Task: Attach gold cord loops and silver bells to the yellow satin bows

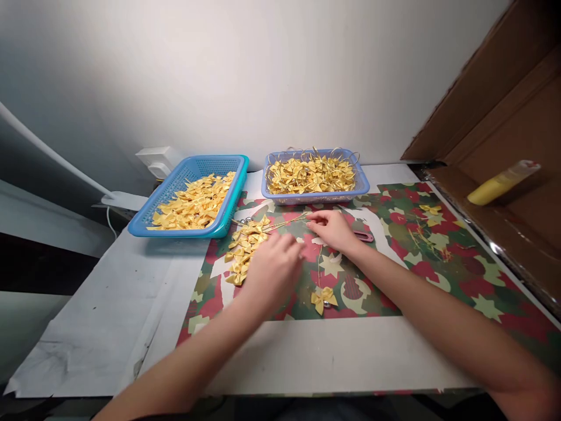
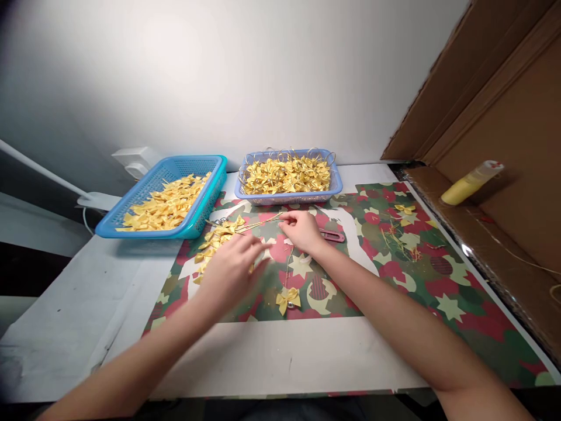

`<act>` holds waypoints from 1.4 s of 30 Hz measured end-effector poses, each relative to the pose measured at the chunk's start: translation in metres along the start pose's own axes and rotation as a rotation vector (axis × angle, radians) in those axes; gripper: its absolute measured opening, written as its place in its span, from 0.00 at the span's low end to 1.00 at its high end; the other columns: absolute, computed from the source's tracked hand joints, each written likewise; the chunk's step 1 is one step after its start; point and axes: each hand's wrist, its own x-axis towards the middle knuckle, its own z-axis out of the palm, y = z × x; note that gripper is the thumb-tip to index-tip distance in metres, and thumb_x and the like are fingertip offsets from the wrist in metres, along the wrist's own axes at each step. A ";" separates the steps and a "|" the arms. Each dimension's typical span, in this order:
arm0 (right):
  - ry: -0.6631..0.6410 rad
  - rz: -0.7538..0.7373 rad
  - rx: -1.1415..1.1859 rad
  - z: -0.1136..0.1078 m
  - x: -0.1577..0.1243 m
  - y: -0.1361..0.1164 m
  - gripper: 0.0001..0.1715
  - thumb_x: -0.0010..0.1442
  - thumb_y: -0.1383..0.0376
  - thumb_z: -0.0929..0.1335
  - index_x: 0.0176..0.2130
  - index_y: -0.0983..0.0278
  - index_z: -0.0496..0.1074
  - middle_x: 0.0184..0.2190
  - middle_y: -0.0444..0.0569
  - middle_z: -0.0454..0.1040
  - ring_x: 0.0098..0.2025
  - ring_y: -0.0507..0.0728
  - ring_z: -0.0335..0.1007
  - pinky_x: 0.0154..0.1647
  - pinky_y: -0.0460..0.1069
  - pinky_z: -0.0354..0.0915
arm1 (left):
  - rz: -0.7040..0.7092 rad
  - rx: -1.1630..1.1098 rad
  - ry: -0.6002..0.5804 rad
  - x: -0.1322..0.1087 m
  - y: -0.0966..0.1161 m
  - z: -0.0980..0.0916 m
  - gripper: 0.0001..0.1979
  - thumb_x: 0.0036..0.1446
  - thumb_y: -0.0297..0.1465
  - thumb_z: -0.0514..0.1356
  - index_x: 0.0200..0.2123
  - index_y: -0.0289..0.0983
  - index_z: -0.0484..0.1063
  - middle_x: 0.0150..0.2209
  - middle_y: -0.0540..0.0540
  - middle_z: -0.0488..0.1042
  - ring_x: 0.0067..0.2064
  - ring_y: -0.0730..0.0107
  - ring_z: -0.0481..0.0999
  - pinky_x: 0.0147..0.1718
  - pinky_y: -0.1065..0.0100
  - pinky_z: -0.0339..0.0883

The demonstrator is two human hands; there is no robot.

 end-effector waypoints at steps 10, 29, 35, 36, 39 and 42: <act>-0.072 -0.364 -0.483 0.002 -0.019 -0.020 0.07 0.56 0.70 0.70 0.38 0.64 0.75 0.41 0.51 0.75 0.44 0.60 0.68 0.44 0.53 0.63 | -0.043 0.233 -0.145 0.041 -0.058 0.008 0.11 0.55 0.20 0.54 0.29 0.35 0.76 0.33 0.37 0.75 0.40 0.53 0.72 0.30 0.60 0.59; -0.052 -0.594 -1.027 0.034 -0.005 -0.039 0.11 0.63 0.74 0.61 0.39 0.68 0.72 0.39 0.59 0.74 0.41 0.62 0.65 0.37 0.53 0.51 | -0.164 0.253 0.109 0.002 -0.067 -0.013 0.16 0.63 0.33 0.55 0.50 0.30 0.73 0.50 0.36 0.75 0.46 0.51 0.72 0.39 0.59 0.64; 0.132 -0.688 -1.001 0.008 -0.016 -0.039 0.10 0.63 0.72 0.62 0.36 0.67 0.71 0.33 0.55 0.74 0.36 0.61 0.63 0.35 0.53 0.52 | -0.119 0.234 0.274 0.011 -0.053 -0.005 0.20 0.62 0.35 0.58 0.54 0.31 0.71 0.53 0.36 0.74 0.49 0.49 0.71 0.40 0.57 0.63; 0.156 -0.707 -0.987 0.005 -0.018 -0.038 0.10 0.64 0.72 0.62 0.36 0.66 0.72 0.32 0.54 0.74 0.36 0.61 0.64 0.35 0.53 0.52 | -0.113 0.216 0.282 0.013 -0.051 -0.004 0.18 0.62 0.35 0.58 0.53 0.32 0.72 0.53 0.36 0.75 0.49 0.49 0.70 0.40 0.57 0.63; 0.239 -0.750 -0.932 -0.002 -0.023 -0.035 0.11 0.65 0.72 0.61 0.36 0.67 0.72 0.31 0.53 0.74 0.34 0.60 0.65 0.35 0.52 0.55 | -0.097 0.135 0.266 0.017 -0.048 0.001 0.10 0.62 0.32 0.58 0.41 0.35 0.77 0.44 0.38 0.78 0.44 0.51 0.71 0.37 0.58 0.62; 0.310 -0.776 -0.868 -0.011 -0.031 -0.031 0.13 0.67 0.72 0.60 0.39 0.68 0.72 0.34 0.54 0.75 0.36 0.59 0.67 0.37 0.51 0.59 | -0.084 0.085 0.239 0.015 -0.047 0.005 0.12 0.63 0.31 0.55 0.31 0.36 0.77 0.33 0.42 0.76 0.37 0.56 0.70 0.32 0.61 0.60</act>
